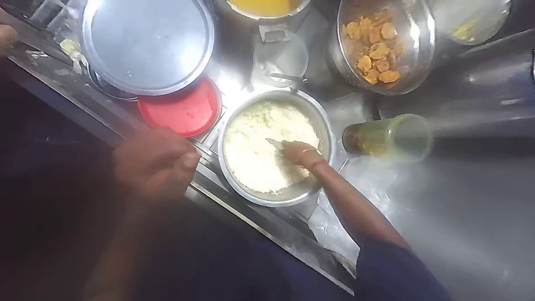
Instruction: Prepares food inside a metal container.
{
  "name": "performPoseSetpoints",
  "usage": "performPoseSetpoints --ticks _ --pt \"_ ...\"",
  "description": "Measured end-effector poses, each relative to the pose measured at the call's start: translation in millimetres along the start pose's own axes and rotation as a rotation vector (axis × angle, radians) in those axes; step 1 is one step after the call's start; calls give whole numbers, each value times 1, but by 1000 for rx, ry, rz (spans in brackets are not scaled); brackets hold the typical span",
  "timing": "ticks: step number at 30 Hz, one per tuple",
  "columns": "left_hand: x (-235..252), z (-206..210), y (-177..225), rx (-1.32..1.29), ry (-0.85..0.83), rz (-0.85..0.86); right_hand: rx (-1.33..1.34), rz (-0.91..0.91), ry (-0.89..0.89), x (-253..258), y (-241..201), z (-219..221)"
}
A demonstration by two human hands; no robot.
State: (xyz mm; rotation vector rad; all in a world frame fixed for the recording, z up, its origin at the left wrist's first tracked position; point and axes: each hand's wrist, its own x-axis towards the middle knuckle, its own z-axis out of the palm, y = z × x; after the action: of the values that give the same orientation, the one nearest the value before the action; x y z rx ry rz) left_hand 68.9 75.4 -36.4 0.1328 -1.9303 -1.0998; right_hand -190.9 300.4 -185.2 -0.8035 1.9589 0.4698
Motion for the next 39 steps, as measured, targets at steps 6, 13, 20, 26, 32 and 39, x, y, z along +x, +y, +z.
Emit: performPoseSetpoints --ticks 6,13,20,26,32,39 --pt "6 8 3 13 -33 -64 175 61 130 -13 16 -45" --pt "8 2 2 99 -84 -15 222 -40 -31 41 -46 -14" --pt "8 6 1 83 -43 45 60 91 -138 29 23 1" --pt "10 7 0 152 -59 33 344 -45 12 10 -42 -44" --pt "10 6 1 195 -110 9 25 -17 -71 40 -29 16" --pt "9 11 8 315 -88 -16 -224 272 46 -53 14 -46"
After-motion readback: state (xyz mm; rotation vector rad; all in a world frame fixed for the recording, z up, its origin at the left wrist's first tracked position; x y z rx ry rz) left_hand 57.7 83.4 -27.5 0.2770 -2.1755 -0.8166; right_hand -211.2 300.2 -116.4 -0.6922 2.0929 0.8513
